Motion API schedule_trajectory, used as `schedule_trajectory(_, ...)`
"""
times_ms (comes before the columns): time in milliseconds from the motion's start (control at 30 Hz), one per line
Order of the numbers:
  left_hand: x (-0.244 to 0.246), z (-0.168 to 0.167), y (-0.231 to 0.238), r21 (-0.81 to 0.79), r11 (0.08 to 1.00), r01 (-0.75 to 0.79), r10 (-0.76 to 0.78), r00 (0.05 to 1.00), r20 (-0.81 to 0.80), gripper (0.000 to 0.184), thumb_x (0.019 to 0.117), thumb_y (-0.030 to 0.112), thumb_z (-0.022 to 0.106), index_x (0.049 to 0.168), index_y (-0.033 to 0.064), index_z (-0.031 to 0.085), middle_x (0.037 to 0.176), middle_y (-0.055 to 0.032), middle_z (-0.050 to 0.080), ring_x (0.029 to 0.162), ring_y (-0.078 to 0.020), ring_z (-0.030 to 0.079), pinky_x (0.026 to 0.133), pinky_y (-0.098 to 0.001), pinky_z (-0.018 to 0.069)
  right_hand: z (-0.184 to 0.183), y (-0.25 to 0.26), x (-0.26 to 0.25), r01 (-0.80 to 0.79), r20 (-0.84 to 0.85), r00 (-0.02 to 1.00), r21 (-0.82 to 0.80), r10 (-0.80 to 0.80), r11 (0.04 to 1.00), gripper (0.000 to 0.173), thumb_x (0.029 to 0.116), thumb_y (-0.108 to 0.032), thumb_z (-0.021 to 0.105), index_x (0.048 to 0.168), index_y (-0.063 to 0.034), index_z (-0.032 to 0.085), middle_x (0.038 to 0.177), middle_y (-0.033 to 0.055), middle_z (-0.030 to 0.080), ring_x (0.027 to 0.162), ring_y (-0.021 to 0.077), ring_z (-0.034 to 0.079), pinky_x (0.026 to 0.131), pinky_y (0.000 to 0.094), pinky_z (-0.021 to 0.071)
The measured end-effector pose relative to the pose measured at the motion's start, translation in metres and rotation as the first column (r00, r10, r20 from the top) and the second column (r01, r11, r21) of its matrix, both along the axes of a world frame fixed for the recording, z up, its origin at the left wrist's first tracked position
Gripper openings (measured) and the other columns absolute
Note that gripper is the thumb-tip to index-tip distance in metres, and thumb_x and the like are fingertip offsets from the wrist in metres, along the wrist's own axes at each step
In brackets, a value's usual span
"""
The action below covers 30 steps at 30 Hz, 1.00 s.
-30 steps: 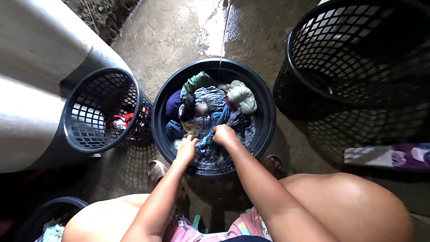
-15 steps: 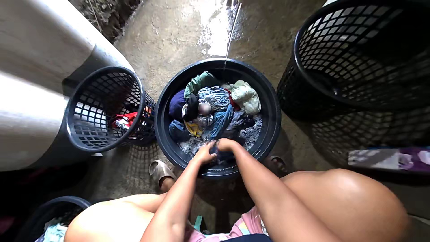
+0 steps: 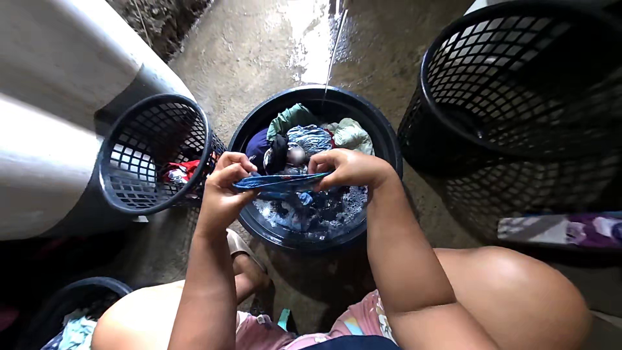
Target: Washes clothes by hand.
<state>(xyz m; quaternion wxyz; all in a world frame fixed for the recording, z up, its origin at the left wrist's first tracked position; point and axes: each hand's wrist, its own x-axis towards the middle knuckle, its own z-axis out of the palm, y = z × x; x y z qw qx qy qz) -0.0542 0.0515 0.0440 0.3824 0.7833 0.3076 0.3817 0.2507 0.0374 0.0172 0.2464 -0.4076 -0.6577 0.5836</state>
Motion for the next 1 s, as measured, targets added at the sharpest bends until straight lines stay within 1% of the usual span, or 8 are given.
schedule_trajectory(100, -0.005, -0.017, 0.003, -0.179, 0.984, 0.015, -0.024, 0.998, -0.05, 0.028, 0.0822, 0.003, 0.071, 0.105, 0.016, 0.064, 0.106, 0.0049, 0.067, 0.096, -0.0065, 0.065, 0.082, -0.0257, 0.0574, -0.02, 0.006, 0.002, 0.024, 0.15, 0.988, -0.002, -0.023, 1.0, 0.023, 0.0864, -0.005, 0.079, 0.107, -0.003, 0.07, 0.087, 0.0109, 0.07, 0.08, 0.0202, 0.067, 0.079, 0.0449, 0.0568)
schedule_trajectory(167, -0.003, -0.041, 0.013, -0.225, 0.973, -0.055, -0.026, 0.94, -0.341, 0.042, 0.0856, -0.002, 0.067, 0.126, 0.0077, 0.063, 0.109, -0.0067, 0.068, 0.096, -0.0175, 0.066, 0.084, -0.0395, 0.0572, -0.043, 0.014, -0.002, 0.036, 0.276, 0.961, -0.014, -0.031, 0.999, 0.023, 0.0861, -0.007, 0.081, 0.108, -0.0039, 0.072, 0.09, 0.0132, 0.068, 0.083, 0.0251, 0.064, 0.082, 0.0512, 0.0529)
schedule_trajectory(267, 0.017, -0.1, 0.026, -0.334, 0.929, -0.161, -0.152, 0.656, -0.739, 0.032, 0.0942, 0.003, 0.067, 0.126, 0.0061, 0.068, 0.127, -0.0172, 0.067, 0.119, -0.0325, 0.064, 0.104, -0.0562, 0.0496, -0.103, 0.021, -0.029, 0.115, 0.488, 0.871, -0.089, -0.057, 0.989, 0.02, 0.0851, -0.007, 0.082, 0.105, -0.006, 0.078, 0.1, 0.0195, 0.073, 0.098, 0.0383, 0.068, 0.092, 0.0662, 0.0508)
schedule_trajectory(367, 0.046, -0.17, 0.025, -0.492, 0.84, -0.229, -0.378, 0.403, -0.833, 0.041, 0.099, 0.013, 0.062, 0.139, 0.0043, 0.059, 0.14, -0.0225, 0.059, 0.133, -0.0385, 0.055, 0.112, -0.0598, 0.0411, -0.159, 0.014, -0.059, 0.185, 0.66, 0.751, -0.243, 0.023, 0.952, 0.026, 0.093, -0.012, 0.072, 0.118, -0.009, 0.075, 0.124, 0.0226, 0.069, 0.122, 0.0433, 0.061, 0.102, 0.0695, 0.0445)
schedule_trajectory(500, 0.064, -0.228, -0.005, -0.53, 0.781, -0.33, -0.458, 0.274, -0.846, 0.055, 0.0984, 0.015, 0.06, 0.15, 0.001, 0.045, 0.146, -0.0283, 0.051, 0.137, -0.0442, 0.05, 0.11, -0.0649, 0.0411, -0.196, -0.015, -0.076, 0.174, 0.729, 0.647, -0.429, 0.225, 0.887, 0.041, 0.0974, -0.017, 0.06, 0.138, -0.0071, 0.063, 0.146, 0.0227, 0.056, 0.138, 0.0428, 0.05, 0.107, 0.0712, 0.0399)
schedule_trajectory(600, 0.071, -0.228, -0.013, -0.546, 0.785, -0.293, -0.503, 0.213, -0.838, 0.043, 0.0986, 0.015, 0.061, 0.139, -0.0009, 0.058, 0.142, -0.0271, 0.056, 0.135, -0.044, 0.052, 0.109, -0.0651, 0.0421, -0.192, -0.025, -0.076, 0.204, 0.754, 0.6, -0.469, 0.269, 0.859, 0.048, 0.0973, -0.02, 0.065, 0.139, 0.0029, 0.058, 0.148, 0.0254, 0.053, 0.14, 0.0429, 0.049, 0.108, 0.0683, 0.0403)
schedule_trajectory(833, 0.036, -0.139, 0.01, -0.539, 0.811, -0.227, -0.349, 0.551, -0.758, 0.036, 0.1052, 0.02, 0.058, 0.136, 0.0026, 0.063, 0.139, -0.0205, 0.062, 0.133, -0.0327, 0.057, 0.115, -0.0519, 0.0393, -0.152, 0.015, -0.04, -0.033, 0.575, 0.788, -0.32, 0.222, 0.947, 0.03, 0.1036, -0.014, 0.061, 0.129, -0.0001, 0.068, 0.131, 0.0264, 0.064, 0.128, 0.0414, 0.058, 0.109, 0.0623, 0.0395)
schedule_trajectory(1000, -0.008, 0.009, -0.017, -0.173, 0.973, -0.152, 0.041, 0.854, -0.518, 0.017, 0.0968, 0.012, 0.067, 0.112, 0.0073, 0.074, 0.107, -0.0047, 0.07, 0.096, -0.0144, 0.068, 0.086, -0.0399, 0.0583, 0.008, -0.002, -0.021, -0.119, 0.298, 0.952, 0.147, 0.071, 0.982, 0.016, 0.0997, -0.013, 0.067, 0.111, -0.0057, 0.076, 0.102, 0.0115, 0.073, 0.094, 0.022, 0.068, 0.089, 0.0485, 0.054)
